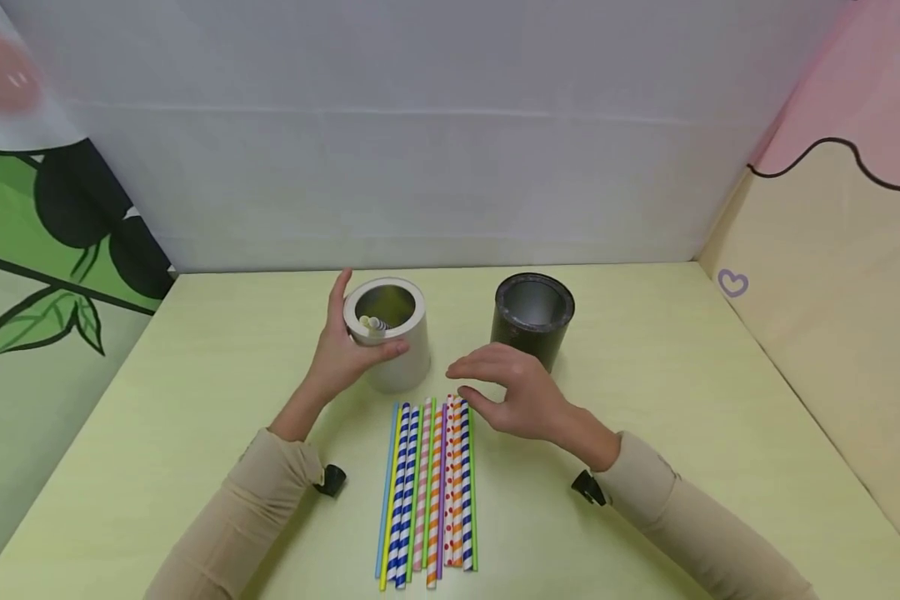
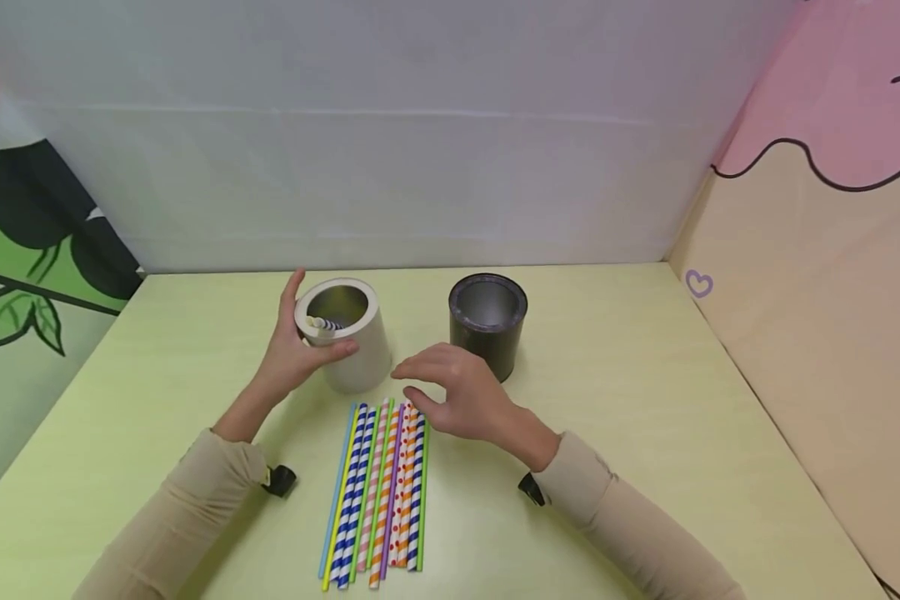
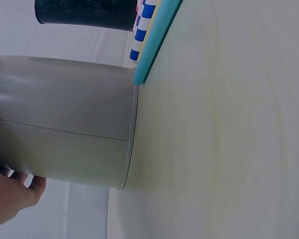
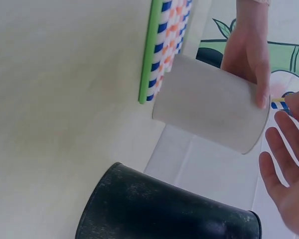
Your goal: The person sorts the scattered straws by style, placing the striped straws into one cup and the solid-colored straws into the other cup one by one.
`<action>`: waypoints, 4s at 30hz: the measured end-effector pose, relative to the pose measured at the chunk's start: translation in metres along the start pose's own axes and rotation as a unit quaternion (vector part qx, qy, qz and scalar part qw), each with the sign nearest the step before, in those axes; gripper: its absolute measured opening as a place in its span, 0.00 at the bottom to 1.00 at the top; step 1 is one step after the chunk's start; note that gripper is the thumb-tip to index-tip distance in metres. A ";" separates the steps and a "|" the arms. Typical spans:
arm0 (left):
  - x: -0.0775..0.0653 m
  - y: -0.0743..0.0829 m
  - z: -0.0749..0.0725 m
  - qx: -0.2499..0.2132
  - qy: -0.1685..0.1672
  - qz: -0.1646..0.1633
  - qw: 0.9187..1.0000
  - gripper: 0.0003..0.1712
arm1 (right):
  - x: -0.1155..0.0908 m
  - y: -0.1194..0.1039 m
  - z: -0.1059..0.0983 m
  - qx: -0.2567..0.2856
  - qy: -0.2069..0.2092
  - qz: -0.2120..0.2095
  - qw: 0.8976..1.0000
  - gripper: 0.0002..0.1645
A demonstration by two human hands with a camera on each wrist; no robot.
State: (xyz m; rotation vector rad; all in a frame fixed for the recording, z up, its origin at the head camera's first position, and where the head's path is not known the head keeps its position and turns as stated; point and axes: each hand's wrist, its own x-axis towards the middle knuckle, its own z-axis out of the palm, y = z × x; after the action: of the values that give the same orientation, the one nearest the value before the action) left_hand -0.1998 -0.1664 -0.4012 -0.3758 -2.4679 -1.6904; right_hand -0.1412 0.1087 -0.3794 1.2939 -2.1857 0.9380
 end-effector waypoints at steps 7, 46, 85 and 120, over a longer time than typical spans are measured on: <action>0.003 0.005 -0.002 0.003 0.005 0.002 1.000 0.72 | -0.015 -0.009 0.002 -0.008 -0.059 -0.028 0.998 0.15; -0.012 0.039 0.000 0.001 -0.011 -0.017 1.000 0.70 | -0.064 -0.048 0.027 -0.091 -0.328 -0.147 0.929 0.12; -0.007 0.015 0.000 -0.005 0.003 -0.006 1.000 0.71 | -0.028 -0.050 -0.011 -0.110 -0.197 -0.167 0.960 0.11; -0.001 -0.002 0.001 0.001 0.009 0.003 1.000 0.70 | 0.008 -0.056 -0.044 -0.099 0.010 -0.195 0.976 0.16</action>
State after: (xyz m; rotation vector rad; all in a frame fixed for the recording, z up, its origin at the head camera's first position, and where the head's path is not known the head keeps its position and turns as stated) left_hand -0.1995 -0.1660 -0.4040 -0.3662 -2.4520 -1.6824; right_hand -0.0951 0.1177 -0.3254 1.5280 -1.8545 0.5607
